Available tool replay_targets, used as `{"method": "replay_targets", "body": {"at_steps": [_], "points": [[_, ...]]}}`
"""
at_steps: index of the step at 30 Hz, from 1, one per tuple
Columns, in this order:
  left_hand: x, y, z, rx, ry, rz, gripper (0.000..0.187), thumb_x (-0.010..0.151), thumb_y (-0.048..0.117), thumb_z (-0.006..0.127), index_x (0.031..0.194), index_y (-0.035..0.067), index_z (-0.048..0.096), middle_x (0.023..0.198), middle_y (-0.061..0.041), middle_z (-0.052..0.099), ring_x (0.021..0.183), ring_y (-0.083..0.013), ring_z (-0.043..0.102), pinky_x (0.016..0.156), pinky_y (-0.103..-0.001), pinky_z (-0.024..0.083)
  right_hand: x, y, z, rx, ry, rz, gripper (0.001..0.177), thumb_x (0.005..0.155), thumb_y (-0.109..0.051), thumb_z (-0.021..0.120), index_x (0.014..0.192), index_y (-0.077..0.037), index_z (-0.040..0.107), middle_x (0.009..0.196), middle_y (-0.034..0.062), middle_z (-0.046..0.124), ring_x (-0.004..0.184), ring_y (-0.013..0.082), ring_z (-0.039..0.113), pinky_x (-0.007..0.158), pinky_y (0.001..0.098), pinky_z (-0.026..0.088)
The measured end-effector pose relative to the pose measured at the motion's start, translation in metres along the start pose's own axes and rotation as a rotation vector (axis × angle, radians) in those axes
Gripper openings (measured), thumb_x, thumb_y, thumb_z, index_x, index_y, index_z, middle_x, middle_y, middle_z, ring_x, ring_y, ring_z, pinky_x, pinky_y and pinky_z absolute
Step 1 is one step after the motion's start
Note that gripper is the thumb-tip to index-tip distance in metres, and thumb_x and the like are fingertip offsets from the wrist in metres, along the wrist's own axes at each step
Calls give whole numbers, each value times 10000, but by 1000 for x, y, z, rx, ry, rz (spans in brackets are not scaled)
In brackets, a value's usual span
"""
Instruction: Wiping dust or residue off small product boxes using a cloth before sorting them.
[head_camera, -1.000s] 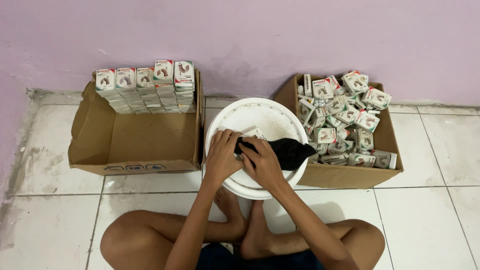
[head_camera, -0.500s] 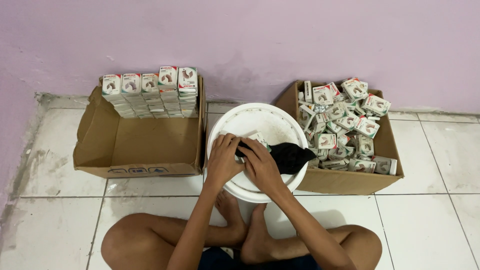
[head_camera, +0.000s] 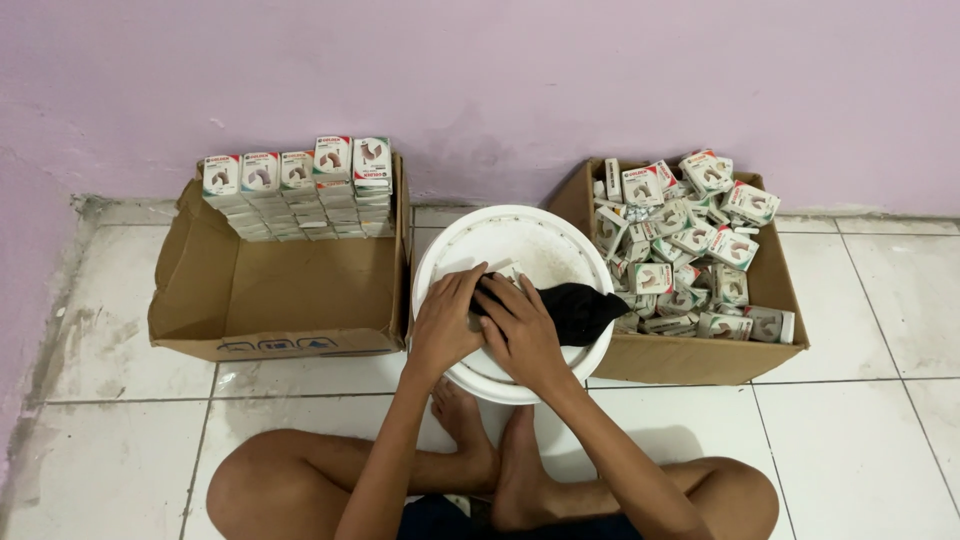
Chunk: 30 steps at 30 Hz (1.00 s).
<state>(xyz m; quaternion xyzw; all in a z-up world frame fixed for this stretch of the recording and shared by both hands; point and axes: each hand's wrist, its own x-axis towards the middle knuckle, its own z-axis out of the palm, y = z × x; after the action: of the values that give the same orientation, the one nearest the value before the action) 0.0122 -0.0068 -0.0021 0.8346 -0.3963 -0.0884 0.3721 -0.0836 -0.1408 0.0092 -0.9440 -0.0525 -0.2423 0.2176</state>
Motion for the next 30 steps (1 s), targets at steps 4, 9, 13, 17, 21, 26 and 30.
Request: {"method": "replay_targets", "body": {"at_steps": [4,9,13,17,21,26,30], "points": [[0,-4,3,-32,14,-8,887,763,175,740,1572,81,389,1346,-196,615,1333,-347,515,1166,-525,329,-2,6,4,-65,2,95,395,1051,-246,543,1364,-26,641,1428,179,612,1405,317,505,1242,507,241],[-1,1,-4,-89,19,-21,870,752,140,721,1556,53,401,1283,-243,647,1253,-370,564,1153,-509,350,-2,3,5,42,-35,-28,390,1030,-275,593,1356,-73,660,1426,156,624,1394,297,523,1244,461,284],[-1,5,-7,-52,38,-14,881,736,110,729,1556,73,408,1237,-191,666,1186,-323,581,1114,-467,381,-3,6,6,-61,5,42,400,1038,-302,575,1356,-76,659,1422,137,629,1393,272,527,1255,483,241],[0,4,-8,-37,31,-30,906,715,175,764,1547,87,417,1280,-156,658,1195,-306,572,1103,-467,386,-4,10,7,-116,52,97,428,1043,-300,574,1379,-44,640,1452,167,602,1412,299,503,1255,498,205],[0,8,-12,-37,25,-29,923,695,72,718,1562,69,400,1240,-173,670,1138,-306,585,1065,-452,403,-4,8,10,12,-15,5,407,1044,-320,559,1374,-105,656,1440,120,623,1411,274,509,1262,504,198],[0,0,-5,-30,34,-35,923,701,174,745,1555,92,403,1276,-150,659,1154,-299,575,1064,-457,405,-5,9,8,-84,6,87,457,1039,-380,558,1389,-98,639,1468,113,600,1427,255,492,1272,515,130],[-1,-1,-3,-22,42,-36,922,704,233,769,1545,108,414,1300,-125,654,1172,-292,570,1076,-463,407,-6,10,6,-158,51,189,503,1049,-385,551,1415,-44,605,1500,169,558,1444,284,467,1264,539,109]]}}
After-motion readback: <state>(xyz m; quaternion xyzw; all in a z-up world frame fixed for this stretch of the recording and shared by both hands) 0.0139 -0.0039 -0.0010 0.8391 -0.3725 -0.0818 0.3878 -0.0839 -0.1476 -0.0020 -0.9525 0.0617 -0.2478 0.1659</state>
